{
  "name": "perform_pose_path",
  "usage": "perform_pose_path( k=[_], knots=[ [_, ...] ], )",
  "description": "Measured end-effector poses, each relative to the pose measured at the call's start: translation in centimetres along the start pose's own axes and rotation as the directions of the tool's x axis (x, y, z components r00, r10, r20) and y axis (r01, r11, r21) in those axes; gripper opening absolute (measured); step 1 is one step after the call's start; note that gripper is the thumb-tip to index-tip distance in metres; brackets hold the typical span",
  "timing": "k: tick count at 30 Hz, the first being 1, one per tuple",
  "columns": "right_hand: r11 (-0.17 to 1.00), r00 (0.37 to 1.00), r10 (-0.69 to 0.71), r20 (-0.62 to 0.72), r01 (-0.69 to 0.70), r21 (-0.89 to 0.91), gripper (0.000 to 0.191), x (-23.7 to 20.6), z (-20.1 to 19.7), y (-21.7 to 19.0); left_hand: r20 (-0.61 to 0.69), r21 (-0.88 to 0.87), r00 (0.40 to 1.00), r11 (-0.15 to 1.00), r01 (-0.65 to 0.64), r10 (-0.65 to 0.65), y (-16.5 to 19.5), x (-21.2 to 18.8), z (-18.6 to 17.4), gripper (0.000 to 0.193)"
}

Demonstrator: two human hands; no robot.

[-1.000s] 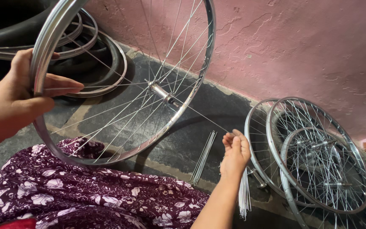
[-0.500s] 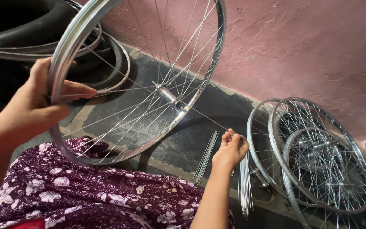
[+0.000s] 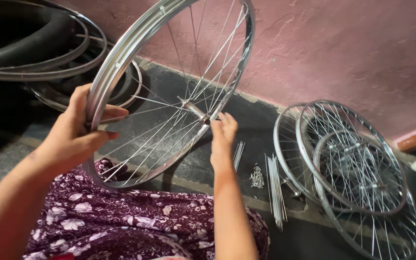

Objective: The person sits on the floor with a bicycle wheel rim on their lap and laces spokes into it, inserting each spoke through the rim holes and threading it toward the hub, repeatedly reaching for new spokes from a pile on the floor beside them.

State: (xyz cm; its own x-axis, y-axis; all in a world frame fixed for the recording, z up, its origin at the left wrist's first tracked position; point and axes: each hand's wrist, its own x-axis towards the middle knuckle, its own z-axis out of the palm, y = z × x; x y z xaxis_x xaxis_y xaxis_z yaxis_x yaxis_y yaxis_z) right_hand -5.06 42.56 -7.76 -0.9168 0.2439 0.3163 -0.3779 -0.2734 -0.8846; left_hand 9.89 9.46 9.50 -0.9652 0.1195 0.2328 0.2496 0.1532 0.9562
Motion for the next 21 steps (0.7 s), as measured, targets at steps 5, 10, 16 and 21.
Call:
perform_pose_path(
  k=[5, 10, 16, 21],
  knots=[
    [0.872, 0.999, -0.038, -0.026, 0.020, -0.489, 0.069, -0.8, 4.1, 0.3, 0.029, -0.089, 0.994, 0.990, -0.107, 0.110, -0.6, -1.5, 0.6, 0.080],
    [0.927, 0.989, 0.112, -0.097, -0.139, -0.349, 0.059, -1.3, 5.0, 0.3, 0.084, -0.276, 0.988, 0.955, -0.105, 0.133, -3.4, -3.3, -1.8, 0.063],
    [0.924, 0.960, 0.256, -0.112, -0.278, -0.264, 0.059, -2.0, 5.6, -0.2, 0.099, -0.623, 0.914, 0.691, 0.365, -0.393, -13.6, 3.0, -2.7, 0.066],
    [0.883, 0.949, 0.282, -0.141, -0.315, -0.347, 0.063, -3.0, 6.3, -0.7, 0.117, -0.785, 0.865, 0.488, 0.382, -0.489, -20.9, 9.1, 0.9, 0.065]
  ],
)
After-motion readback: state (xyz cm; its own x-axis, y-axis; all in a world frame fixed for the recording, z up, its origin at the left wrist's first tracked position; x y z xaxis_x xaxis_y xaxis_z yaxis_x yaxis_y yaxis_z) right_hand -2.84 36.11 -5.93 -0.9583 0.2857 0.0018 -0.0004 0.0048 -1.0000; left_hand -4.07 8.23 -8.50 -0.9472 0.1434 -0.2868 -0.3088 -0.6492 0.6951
